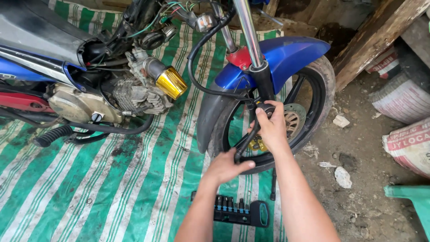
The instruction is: Removing the front brake caliper from a motorcycle using a socket wrench and manual manipulation.
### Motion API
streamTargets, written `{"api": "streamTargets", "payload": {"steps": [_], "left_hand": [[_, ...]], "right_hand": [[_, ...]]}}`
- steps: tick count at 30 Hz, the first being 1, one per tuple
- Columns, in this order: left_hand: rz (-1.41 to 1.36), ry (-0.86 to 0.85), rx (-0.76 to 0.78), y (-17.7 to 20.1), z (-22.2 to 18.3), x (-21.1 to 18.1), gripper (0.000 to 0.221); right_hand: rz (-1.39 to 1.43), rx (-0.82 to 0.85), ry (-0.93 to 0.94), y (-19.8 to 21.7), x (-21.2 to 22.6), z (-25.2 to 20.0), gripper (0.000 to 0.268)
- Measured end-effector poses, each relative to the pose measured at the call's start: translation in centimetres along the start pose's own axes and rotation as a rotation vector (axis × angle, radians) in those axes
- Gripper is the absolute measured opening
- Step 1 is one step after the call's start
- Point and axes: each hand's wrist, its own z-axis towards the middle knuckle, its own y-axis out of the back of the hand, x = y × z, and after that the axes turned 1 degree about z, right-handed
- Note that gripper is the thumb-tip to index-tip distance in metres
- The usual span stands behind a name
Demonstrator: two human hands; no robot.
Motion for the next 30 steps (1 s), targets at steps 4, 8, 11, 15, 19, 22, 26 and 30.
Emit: {"api": "streamTargets", "payload": {"steps": [4, 8, 11, 15, 19, 22, 26, 30], "left_hand": [[-0.172, -0.203, -0.21, 4.8, -0.4, -0.6, 0.081], [-0.175, -0.183, -0.176, 4.1, -0.3, -0.7, 0.081], [0.03, -0.062, -0.041, -0.8, 2.1, 0.0, 0.086], [-0.011, -0.153, 0.148, -6.7, 4.4, 1.4, 0.057], [-0.109, -0.159, 0.126, -8.0, 5.8, 2.8, 0.061], [-0.159, -0.136, -0.036, -5.9, 5.3, 1.8, 0.059], [-0.3, -0.098, -0.265, -4.3, 6.6, 0.6, 0.036], [-1.015, -0.053, -0.212, -1.6, 8.2, -3.4, 0.046]], "right_hand": [[-0.045, -0.017, 0.021, 0.2, -0.5, -0.5, 0.046], [-0.128, 0.021, 0.017, 0.4, 0.9, -0.7, 0.046], [-0.264, 0.055, 0.005, 1.3, 1.9, -0.3, 0.047], [-0.741, 0.137, 0.024, 1.4, 4.8, -0.4, 0.049], [-0.806, 0.182, 0.008, 1.2, 6.1, -0.6, 0.051], [-0.695, 0.159, 0.009, 1.5, 4.8, -0.4, 0.049], [-0.714, 0.142, 0.031, 1.5, 4.7, -0.4, 0.052], [-0.777, 0.163, 0.016, 1.6, 5.1, -0.3, 0.056]]}}
